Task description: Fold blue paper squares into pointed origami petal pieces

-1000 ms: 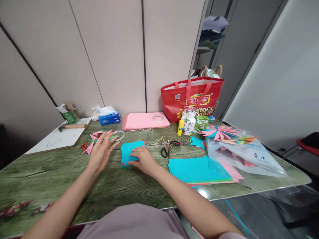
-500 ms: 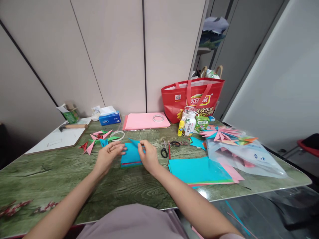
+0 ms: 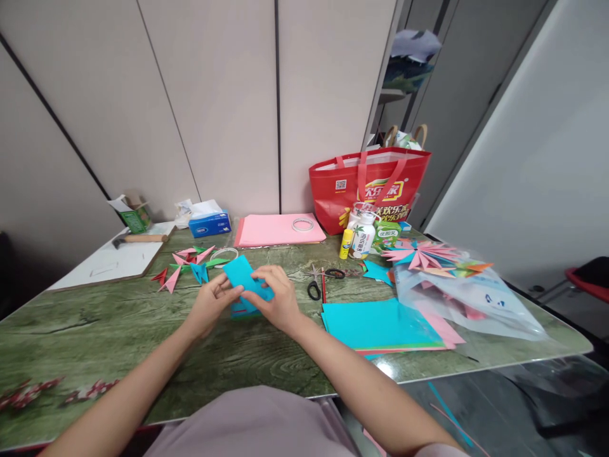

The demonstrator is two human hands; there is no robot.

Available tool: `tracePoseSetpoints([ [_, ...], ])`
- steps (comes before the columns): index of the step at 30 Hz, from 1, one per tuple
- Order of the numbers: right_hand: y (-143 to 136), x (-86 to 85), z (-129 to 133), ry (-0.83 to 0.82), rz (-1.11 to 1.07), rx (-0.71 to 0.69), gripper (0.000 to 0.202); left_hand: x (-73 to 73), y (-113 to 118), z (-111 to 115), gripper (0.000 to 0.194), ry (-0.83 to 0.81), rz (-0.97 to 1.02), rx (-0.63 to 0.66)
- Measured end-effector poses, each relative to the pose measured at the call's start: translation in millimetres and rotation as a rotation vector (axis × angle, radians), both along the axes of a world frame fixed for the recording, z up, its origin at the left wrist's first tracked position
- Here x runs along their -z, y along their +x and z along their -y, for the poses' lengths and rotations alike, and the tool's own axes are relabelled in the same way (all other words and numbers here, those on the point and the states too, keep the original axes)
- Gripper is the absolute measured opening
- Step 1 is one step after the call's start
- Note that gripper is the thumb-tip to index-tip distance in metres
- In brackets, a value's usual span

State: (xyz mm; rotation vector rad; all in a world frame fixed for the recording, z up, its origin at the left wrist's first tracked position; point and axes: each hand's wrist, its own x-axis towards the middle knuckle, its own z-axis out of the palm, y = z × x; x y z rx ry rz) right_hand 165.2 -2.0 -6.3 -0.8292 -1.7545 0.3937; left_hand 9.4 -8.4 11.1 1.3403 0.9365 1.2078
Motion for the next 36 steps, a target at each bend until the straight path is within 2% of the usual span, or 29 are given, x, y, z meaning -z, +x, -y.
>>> tracePoseSetpoints([
  [3, 0, 3.0, -3, -0.059, -0.062, 0.009, 0.021, -1.0, 0, 0, 0.046, -0.007, 0.002, -0.01],
  [8, -3, 9.9, -10, -0.362, -0.187, -0.082, 0.031, 4.1, 0, -2, 0.053, -0.025, 0.057, -0.002],
  [11, -3, 9.4, -10, -0.314, -0.104, -0.069, 0.016, 4.9, -1, -3, 0.051, -0.014, 0.062, -0.024],
  [14, -2, 7.9, -8, -0.233, -0.047, -0.047, 0.015, 3.7, -2, -3, 0.04, -0.011, 0.038, -0.077],
  [18, -3, 7.9, -7, -0.221, -0.044, -0.039, 0.018, 2.6, -4, -4, 0.03, -0.037, 0.043, -0.156],
  [24, -2, 9.6, -9, -0.242, -0.039, -0.003, 0.022, 1.8, -2, -2, 0.033, -0.062, 0.092, -0.207],
  [30, 1, 8.8, -11, -0.244, -0.031, -0.02, 0.018, -0.9, -5, -4, 0.044, -0.026, 0.081, -0.171],
  [36, 2, 10.7, -13, -0.222, 0.043, -0.055, 0.018, 1.3, -9, -8, 0.035, -0.012, 0.072, -0.241],
])
